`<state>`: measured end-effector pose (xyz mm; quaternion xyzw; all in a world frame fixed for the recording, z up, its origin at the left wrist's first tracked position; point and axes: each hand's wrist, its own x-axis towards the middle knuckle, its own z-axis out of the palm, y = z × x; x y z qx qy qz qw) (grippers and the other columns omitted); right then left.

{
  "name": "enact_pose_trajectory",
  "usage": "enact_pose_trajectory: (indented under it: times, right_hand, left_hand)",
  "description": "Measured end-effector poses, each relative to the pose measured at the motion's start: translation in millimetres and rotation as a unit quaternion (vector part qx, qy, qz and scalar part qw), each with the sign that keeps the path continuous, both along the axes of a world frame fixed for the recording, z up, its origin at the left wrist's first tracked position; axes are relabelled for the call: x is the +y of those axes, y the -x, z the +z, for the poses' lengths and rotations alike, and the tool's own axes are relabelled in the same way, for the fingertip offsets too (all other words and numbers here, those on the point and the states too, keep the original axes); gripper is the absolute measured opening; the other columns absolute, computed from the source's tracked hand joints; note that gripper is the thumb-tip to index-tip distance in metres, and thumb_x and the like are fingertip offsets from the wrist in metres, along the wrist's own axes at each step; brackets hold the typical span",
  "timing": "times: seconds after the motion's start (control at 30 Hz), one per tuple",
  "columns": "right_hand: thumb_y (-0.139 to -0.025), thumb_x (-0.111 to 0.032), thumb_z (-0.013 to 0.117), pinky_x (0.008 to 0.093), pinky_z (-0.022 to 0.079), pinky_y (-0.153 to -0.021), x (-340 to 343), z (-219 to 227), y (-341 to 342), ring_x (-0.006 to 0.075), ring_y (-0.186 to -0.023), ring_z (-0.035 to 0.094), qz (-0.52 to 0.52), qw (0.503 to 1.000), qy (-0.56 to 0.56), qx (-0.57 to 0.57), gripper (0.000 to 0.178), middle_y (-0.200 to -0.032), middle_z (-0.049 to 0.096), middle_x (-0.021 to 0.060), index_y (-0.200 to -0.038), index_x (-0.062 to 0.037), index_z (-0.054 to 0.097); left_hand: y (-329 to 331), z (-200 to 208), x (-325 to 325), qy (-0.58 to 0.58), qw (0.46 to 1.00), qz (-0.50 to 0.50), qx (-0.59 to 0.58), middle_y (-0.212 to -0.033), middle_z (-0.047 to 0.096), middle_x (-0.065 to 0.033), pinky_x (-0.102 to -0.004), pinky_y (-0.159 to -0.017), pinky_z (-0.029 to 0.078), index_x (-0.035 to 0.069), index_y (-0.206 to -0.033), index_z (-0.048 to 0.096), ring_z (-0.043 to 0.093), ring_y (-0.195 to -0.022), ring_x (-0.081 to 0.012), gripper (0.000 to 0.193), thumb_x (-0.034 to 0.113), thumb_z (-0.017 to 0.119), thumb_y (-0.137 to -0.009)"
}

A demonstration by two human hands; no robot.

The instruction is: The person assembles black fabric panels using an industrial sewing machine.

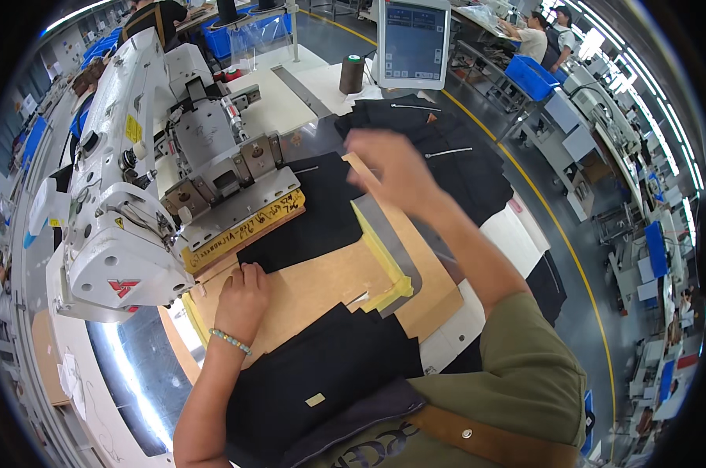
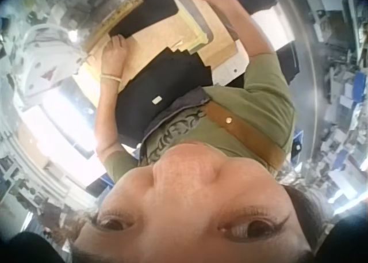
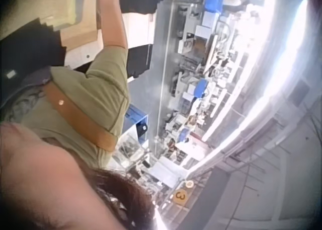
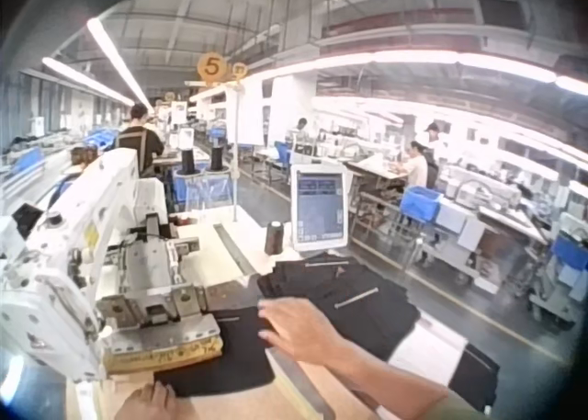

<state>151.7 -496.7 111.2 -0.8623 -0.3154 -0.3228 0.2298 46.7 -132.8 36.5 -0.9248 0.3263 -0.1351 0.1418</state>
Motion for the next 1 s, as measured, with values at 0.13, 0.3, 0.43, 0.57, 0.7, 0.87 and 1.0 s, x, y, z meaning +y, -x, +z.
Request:
enact_pose_trajectory:
  times: [0.13, 0.3, 0.43, 0.57, 0.7, 0.87, 1.0]
  right_hand:
    - [-0.087, -0.029, 0.083, 0.043, 0.058, -0.087, 32, -35, 71, 0.0272, -0.102, 0.07, 0.07, 0.956, 0.235, 0.159, 0.032, -0.12, 0.076, 0.0073, -0.108, -0.0062, 0.076]
    - [-0.088, -0.02, 0.078, 0.0393, 0.058, -0.076, 48, -41, 81, 0.0236, -0.088, 0.072, 0.037, 0.977, 0.208, 0.03, 0.024, -0.104, 0.072, 0.0051, -0.106, -0.0049, 0.073]
    - [-0.087, -0.013, 0.074, 0.0381, 0.057, -0.071, 40, -62, 72, 0.023, -0.082, 0.071, 0.057, 0.973, 0.219, 0.046, 0.02, -0.099, 0.069, 0.0049, -0.105, -0.0045, 0.072]
    - [-0.086, -0.008, 0.069, 0.0387, 0.054, -0.063, 43, -61, 70, 0.023, -0.073, 0.067, 0.017, 0.988, 0.148, -0.044, 0.011, -0.089, 0.062, 0.0048, -0.096, -0.0078, 0.068]
    - [-0.083, -0.004, 0.075, 0.0363, 0.059, -0.069, 49, -69, 63, 0.0251, -0.08, 0.074, 0.014, 0.993, 0.096, -0.067, 0.016, -0.105, 0.078, 0.0071, -0.099, -0.0058, 0.074]
    - [-0.083, 0.0, 0.079, 0.0357, 0.062, -0.079, 46, -60, 67, 0.0275, -0.092, 0.077, -0.025, 0.994, 0.075, -0.074, 0.015, -0.109, 0.08, 0.0079, -0.097, -0.0038, 0.075]
    - [-0.084, 0.002, 0.077, 0.0376, 0.063, -0.084, 43, -66, 71, 0.0302, -0.096, 0.077, -0.039, 0.997, 0.055, -0.036, 0.016, -0.111, 0.08, 0.0094, -0.1, -0.0022, 0.074]
  left_hand:
    - [-5, 0, 2, 0.019, 1.0, -0.019, -0.012, -0.105, 0.067, -0.0137, -0.0329, -0.083, 0.061, -0.006, -0.125, 0.068, 0.069, -0.093, -0.0236, 0.042, 0.005, 0.067, -0.084]
    - [-10, -7, 10, 0.165, 0.985, -0.009, -0.056, -0.111, 0.072, -0.0129, -0.0367, -0.085, 0.062, -0.002, -0.118, 0.072, 0.073, -0.108, -0.0281, 0.036, 0.007, 0.069, -0.084]
    - [-6, -3, 24, 0.181, 0.974, -0.053, -0.123, -0.12, 0.073, -0.0136, -0.0384, -0.09, 0.063, -0.001, -0.12, 0.073, 0.071, -0.118, -0.0302, 0.036, 0.006, 0.068, -0.085]
    - [-8, 1, 24, 0.178, 0.966, -0.137, -0.127, -0.121, 0.071, -0.014, -0.0351, -0.09, 0.063, -0.004, -0.117, 0.072, 0.07, -0.12, -0.0294, 0.034, 0.003, 0.072, -0.084]
    - [-6, -1, 26, 0.179, 0.967, -0.132, -0.127, -0.114, 0.073, -0.0145, -0.0377, -0.092, 0.064, -0.004, -0.11, 0.073, 0.074, -0.112, -0.0313, 0.027, 0.0, 0.073, -0.083]
    - [1, -2, 20, 0.203, 0.964, -0.134, -0.108, -0.115, 0.071, -0.0151, -0.0372, -0.094, 0.064, -0.006, -0.112, 0.072, 0.072, -0.117, -0.032, 0.029, 0.002, 0.071, -0.083]
    - [-11, -10, 14, 0.203, 0.969, -0.113, -0.078, -0.117, 0.071, -0.0154, -0.0377, -0.095, 0.063, -0.006, -0.113, 0.072, 0.071, -0.121, -0.032, 0.029, 0.003, 0.069, -0.085]
